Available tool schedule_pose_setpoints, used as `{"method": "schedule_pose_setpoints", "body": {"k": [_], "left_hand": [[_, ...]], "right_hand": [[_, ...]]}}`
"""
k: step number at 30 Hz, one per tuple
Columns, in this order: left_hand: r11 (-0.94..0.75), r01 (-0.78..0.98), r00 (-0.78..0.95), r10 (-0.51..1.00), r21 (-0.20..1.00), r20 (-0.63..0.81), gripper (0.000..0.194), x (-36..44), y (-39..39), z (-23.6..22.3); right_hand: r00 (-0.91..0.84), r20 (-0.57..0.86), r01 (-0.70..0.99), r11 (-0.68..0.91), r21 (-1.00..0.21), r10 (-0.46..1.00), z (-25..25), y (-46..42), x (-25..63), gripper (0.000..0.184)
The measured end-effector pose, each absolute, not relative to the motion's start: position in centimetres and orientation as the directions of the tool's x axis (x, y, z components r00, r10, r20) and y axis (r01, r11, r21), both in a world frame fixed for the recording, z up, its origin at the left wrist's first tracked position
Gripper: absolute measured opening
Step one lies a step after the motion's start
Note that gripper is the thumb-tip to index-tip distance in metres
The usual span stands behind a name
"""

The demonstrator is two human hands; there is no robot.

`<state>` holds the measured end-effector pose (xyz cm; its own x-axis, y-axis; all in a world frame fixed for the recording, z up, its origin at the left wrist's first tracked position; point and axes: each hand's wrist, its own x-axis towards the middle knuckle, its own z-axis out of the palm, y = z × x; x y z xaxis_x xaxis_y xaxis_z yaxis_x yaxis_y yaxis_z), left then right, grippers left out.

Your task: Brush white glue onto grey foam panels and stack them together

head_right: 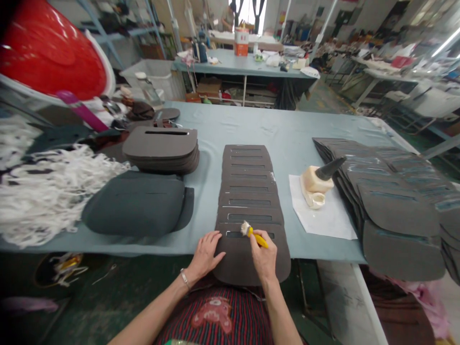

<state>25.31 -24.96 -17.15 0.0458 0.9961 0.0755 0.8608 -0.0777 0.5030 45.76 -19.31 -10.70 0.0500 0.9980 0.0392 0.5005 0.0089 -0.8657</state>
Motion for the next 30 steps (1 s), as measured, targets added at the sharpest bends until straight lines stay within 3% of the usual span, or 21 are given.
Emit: {"method": "schedule_pose_setpoints", "body": {"k": [6,11,14,16,18,22,27,30], "left_hand": [[-0.059,0.867,0.021,0.996,0.496,0.081,0.047,25.3,-25.1,-17.2],[-0.046,0.879,0.005,0.996,0.474,0.087,0.048,25.4,-25.1,-16.8],[-0.051,0.881,0.006,0.995,0.469,0.098,0.047,25.4,-25.1,-16.6],[-0.057,0.885,0.013,0.995,0.461,0.098,0.047,25.5,-25.1,-16.5],[-0.062,0.893,0.024,0.996,0.445,0.092,0.046,25.5,-25.0,-16.7],[-0.067,0.913,0.034,0.996,0.403,0.087,0.044,25.6,-24.9,-17.2],[-0.077,0.923,0.039,0.993,0.378,0.107,0.043,25.8,-25.0,-17.9],[-0.077,0.918,0.026,0.991,0.390,0.134,0.042,25.7,-25.1,-18.6]], "right_hand": [[-0.164,0.058,0.461,0.129,-0.878,0.985,-12.7,-19.8,41.4,0.026],[0.085,0.057,0.670,-0.014,-0.742,0.995,-13.9,-17.8,49.5,0.026],[0.247,0.167,0.815,-0.111,-0.569,0.954,-13.4,-16.6,53.4,0.027],[0.278,0.243,0.846,-0.117,-0.519,0.929,-12.9,-16.7,52.7,0.027],[0.220,0.267,0.814,-0.026,-0.580,0.938,-12.6,-17.5,50.0,0.027],[-0.059,0.194,0.645,0.186,-0.741,0.979,-13.3,-18.6,46.0,0.025],[0.250,0.144,0.708,-0.079,-0.702,0.958,-13.7,-17.0,52.3,0.028],[0.322,0.172,0.718,-0.122,-0.685,0.931,-12.9,-15.4,56.3,0.029]]}}
